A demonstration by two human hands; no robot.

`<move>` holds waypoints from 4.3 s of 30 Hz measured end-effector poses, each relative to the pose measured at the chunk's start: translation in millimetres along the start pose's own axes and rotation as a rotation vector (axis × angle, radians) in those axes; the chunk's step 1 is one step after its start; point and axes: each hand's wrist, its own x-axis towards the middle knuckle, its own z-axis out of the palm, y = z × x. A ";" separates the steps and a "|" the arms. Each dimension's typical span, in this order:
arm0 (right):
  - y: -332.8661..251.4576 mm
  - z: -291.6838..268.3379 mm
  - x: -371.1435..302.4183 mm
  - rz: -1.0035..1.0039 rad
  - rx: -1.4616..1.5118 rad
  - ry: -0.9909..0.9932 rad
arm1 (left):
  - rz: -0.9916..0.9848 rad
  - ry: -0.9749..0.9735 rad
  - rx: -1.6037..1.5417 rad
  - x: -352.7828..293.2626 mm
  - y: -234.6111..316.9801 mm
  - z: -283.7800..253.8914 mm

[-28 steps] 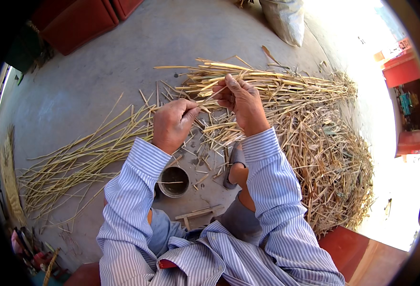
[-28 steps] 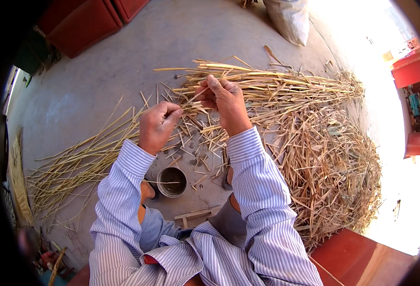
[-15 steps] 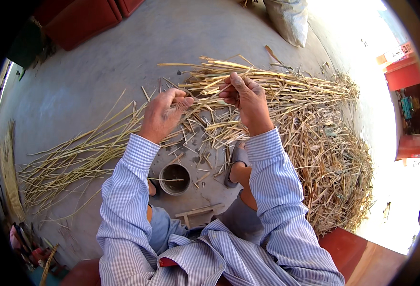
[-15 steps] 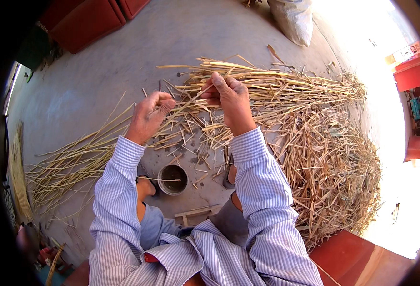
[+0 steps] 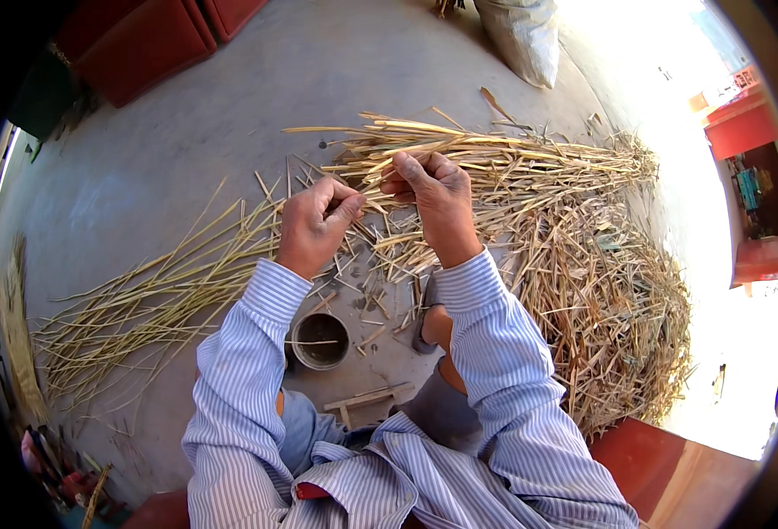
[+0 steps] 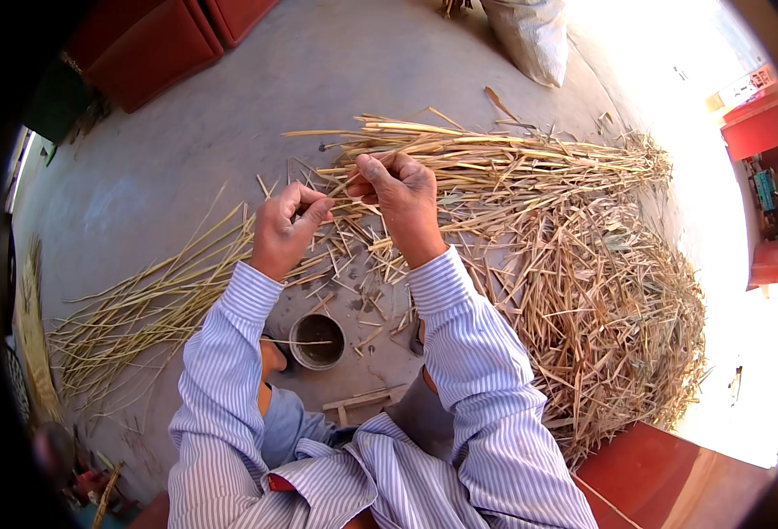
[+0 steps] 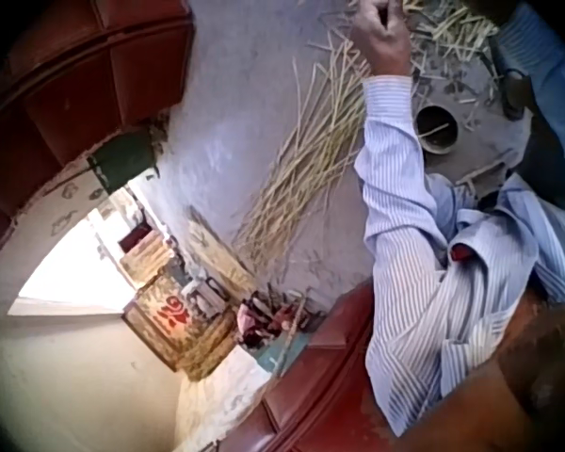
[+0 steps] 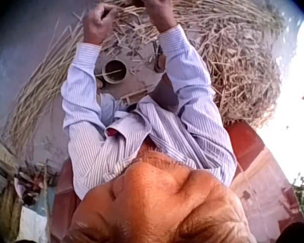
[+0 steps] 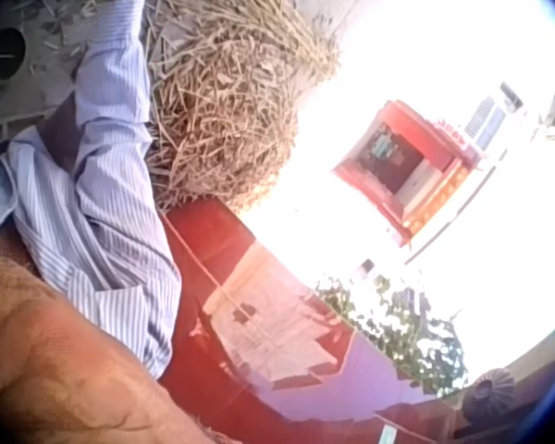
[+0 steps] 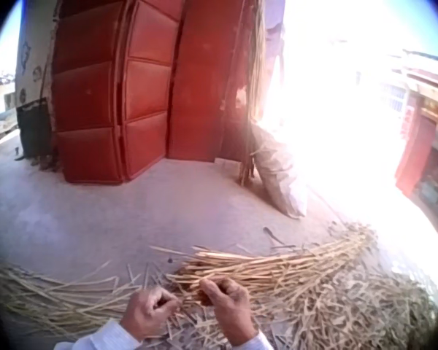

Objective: The person sits on the floor and repeatedly strips dried straw stalks by hand, separating thin fibers from the main stalks. The separated fibers are placed into a small metal container while the remaining stalks are set aside.

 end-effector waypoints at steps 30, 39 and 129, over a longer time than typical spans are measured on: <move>2.0 -2.0 -1.5 -0.015 0.116 -0.063 | 0.093 0.010 0.109 0.6 2.6 -5.9; 7.8 8.6 -0.1 -0.046 -0.018 0.113 | 0.332 0.119 0.370 -1.2 -3.3 0.8; 258.5 -194.0 72.3 0.563 0.337 0.489 | -0.075 -0.648 0.563 -119.7 -184.1 77.2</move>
